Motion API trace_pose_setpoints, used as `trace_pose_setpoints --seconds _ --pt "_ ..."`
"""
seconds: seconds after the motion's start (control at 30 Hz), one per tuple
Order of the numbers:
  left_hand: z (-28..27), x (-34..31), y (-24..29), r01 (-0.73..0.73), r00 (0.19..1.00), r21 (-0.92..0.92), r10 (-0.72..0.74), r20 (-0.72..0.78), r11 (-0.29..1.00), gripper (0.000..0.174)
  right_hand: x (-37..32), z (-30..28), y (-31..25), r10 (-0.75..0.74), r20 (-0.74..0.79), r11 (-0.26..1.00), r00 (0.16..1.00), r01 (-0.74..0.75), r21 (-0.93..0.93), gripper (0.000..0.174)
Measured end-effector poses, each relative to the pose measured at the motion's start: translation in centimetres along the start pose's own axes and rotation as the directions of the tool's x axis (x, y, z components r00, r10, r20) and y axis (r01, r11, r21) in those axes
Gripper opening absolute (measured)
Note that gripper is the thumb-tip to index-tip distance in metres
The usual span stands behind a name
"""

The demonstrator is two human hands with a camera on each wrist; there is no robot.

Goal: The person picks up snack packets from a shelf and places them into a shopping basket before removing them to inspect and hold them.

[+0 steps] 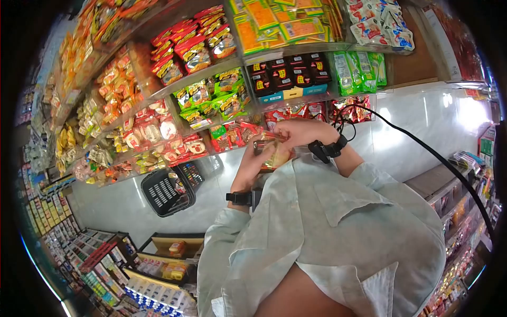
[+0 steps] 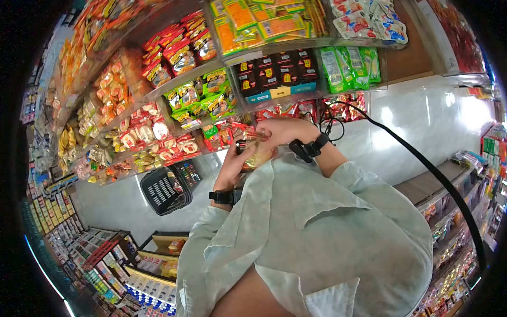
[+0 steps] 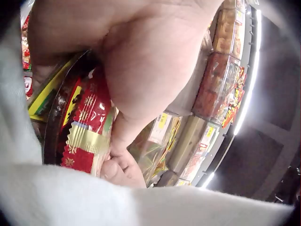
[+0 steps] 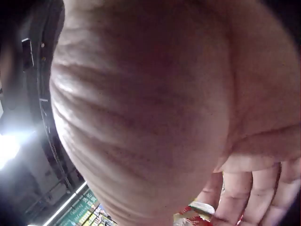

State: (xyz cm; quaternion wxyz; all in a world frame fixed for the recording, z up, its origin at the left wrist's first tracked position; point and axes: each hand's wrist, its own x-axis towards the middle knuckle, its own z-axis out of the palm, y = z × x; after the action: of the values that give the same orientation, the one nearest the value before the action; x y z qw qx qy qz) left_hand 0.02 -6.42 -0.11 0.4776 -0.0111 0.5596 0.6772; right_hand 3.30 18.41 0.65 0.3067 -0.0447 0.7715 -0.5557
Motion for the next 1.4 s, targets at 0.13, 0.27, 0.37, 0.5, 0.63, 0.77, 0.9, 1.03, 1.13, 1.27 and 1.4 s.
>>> trace_pose_setpoints --seconds 0.13,0.27,0.37,0.5,0.63,0.77,0.9,1.03,1.13,1.27,1.4 --pt "3.2 1.2 0.4 0.036 0.995 -0.033 -0.039 -0.094 0.999 0.048 -0.8 -3.7 2.8 -0.093 -0.075 0.995 0.993 0.094 0.012 0.045" --pt "6.2 2.7 0.4 0.025 0.990 -0.044 -0.031 -0.137 0.999 0.047 -1.6 -6.9 5.1 -0.126 -0.213 0.990 0.969 0.138 0.042 0.046" --pt "8.9 3.8 0.6 0.045 0.977 -0.065 -0.058 -0.204 0.997 0.044 -3.6 -9.2 4.5 -0.106 -0.277 0.989 0.955 0.131 0.075 0.038" --pt "10.6 5.3 0.7 0.074 0.972 -0.108 -0.096 -0.216 0.991 0.041 -4.6 -11.2 5.6 -0.099 -0.380 0.966 0.920 0.180 0.184 0.033" --pt "12.4 6.4 0.7 0.023 0.974 -0.006 -0.023 -0.225 1.000 0.035 -5.4 -12.5 7.6 -0.107 -0.397 0.849 0.911 0.292 0.441 0.031" --pt "13.8 7.8 0.7 -0.031 0.975 0.070 0.046 -0.219 0.997 0.037 -6.6 -13.1 8.7 -0.118 -0.250 0.898 0.961 0.210 0.386 0.030" --pt "14.6 9.3 1.9 0.154 0.931 0.046 -0.129 -0.341 0.987 0.044 -7.7 -13.1 7.6 -0.129 -0.141 0.983 0.981 0.145 0.112 0.039" --pt "13.3 10.2 1.3 0.143 0.954 -0.008 -0.139 -0.267 0.990 0.056 -7.4 -11.8 7.8 -0.276 -0.273 0.957 0.922 0.290 0.011 0.039" --pt "13.4 10.5 2.1 0.130 0.987 -0.132 -0.141 -0.074 0.983 0.058 -7.3 -11.8 7.5 -0.339 -0.336 0.932 0.879 0.363 0.010 0.043" --pt "11.6 10.1 1.4 0.012 0.999 0.118 -0.016 0.036 0.993 0.054 -7.2 -11.6 6.1 -0.284 -0.323 0.926 0.903 0.345 0.150 0.038" --pt "11.1 8.5 2.9 -0.066 0.997 0.293 0.053 0.050 0.954 0.054 -5.4 -9.9 5.2 -0.121 -0.412 0.901 0.903 0.274 0.337 0.026"
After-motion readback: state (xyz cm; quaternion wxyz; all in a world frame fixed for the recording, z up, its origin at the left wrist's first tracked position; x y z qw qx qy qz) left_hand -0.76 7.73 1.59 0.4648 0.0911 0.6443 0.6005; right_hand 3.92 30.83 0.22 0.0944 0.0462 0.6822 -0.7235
